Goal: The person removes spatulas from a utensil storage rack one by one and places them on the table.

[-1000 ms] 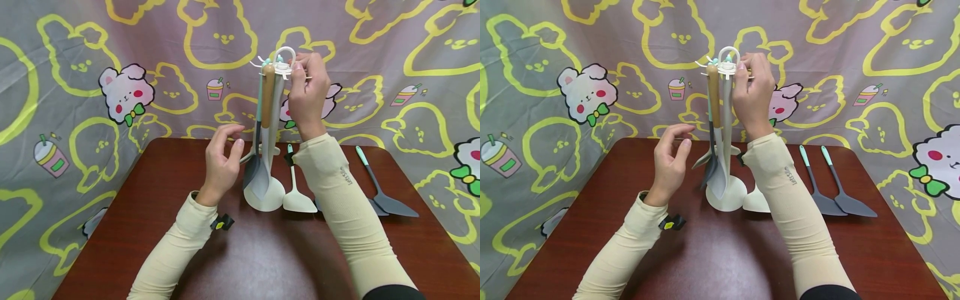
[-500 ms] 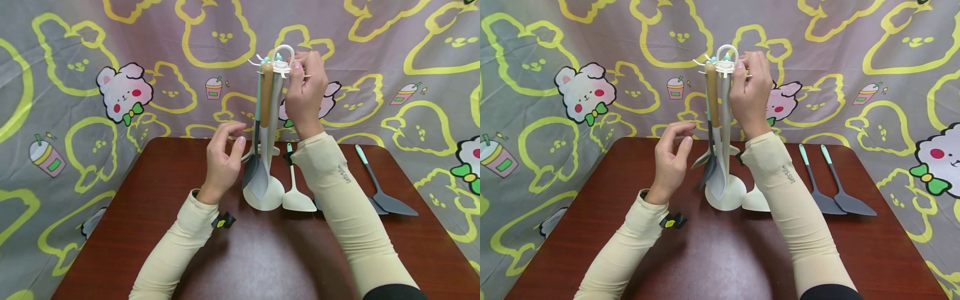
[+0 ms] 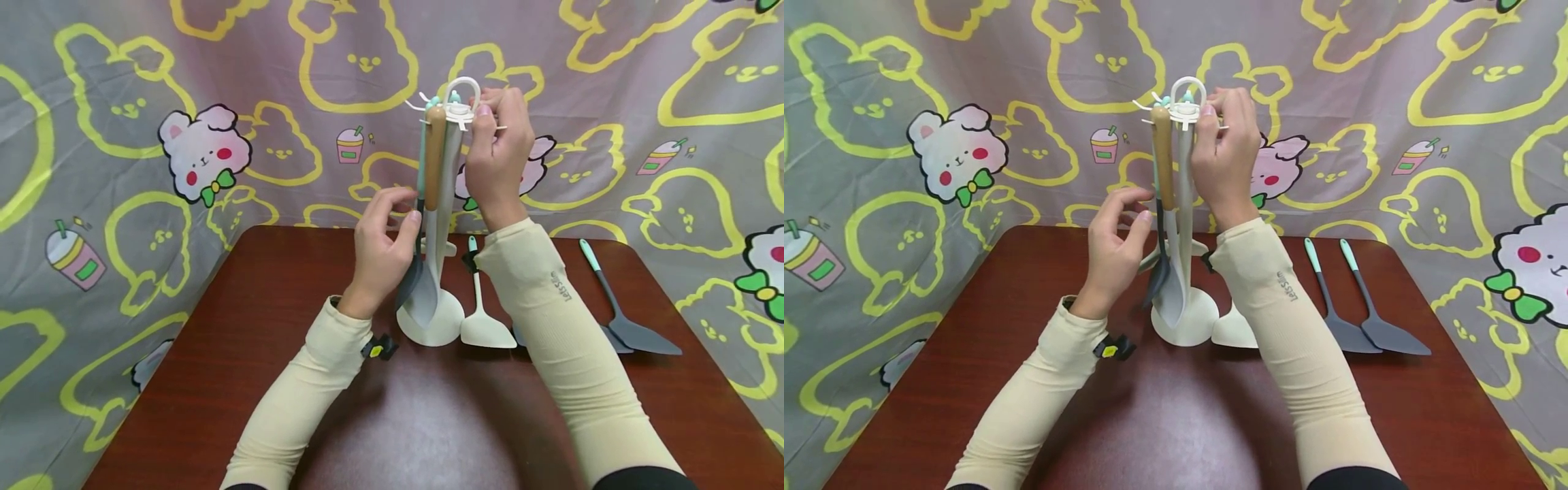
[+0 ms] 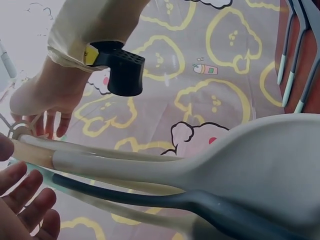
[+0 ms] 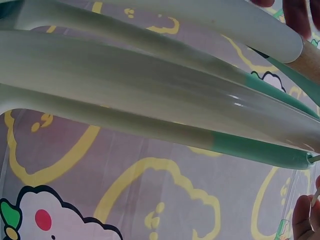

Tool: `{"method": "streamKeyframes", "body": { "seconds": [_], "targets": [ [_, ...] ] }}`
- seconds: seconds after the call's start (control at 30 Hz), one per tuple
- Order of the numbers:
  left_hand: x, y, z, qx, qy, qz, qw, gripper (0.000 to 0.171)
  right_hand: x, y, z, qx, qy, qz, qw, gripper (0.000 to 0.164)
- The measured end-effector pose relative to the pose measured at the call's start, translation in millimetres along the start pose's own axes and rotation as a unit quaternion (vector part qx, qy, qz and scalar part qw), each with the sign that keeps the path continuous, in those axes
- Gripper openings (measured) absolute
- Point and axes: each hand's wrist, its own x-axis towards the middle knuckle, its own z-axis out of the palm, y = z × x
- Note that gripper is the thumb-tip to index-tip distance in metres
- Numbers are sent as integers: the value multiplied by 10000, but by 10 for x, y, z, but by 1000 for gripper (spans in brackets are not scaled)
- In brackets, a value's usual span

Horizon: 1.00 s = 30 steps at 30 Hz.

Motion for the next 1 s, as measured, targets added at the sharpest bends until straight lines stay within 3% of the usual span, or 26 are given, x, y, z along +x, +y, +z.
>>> {"method": "streamKeyframes", "body": {
  "seconds": [0.2,0.37,0.73,1.0],
  "targets": [
    [6,-29,82,318,-38,-14,9995,24,-12,16,-17,-54,4,-43,10000,38],
    [-2,-12,112,880,30,78,9961,25,-15,18,-26,-19,-55,-87,9999,38],
    [-37,21,154,1678,95,-184,9856,25,-11,1,-25,-72,-139,-77,9998,39],
    [-31,25,197,1862,-201,-629,9803,26,-17,1,-22,-15,-97,-48,9999,38]
  ]
}}
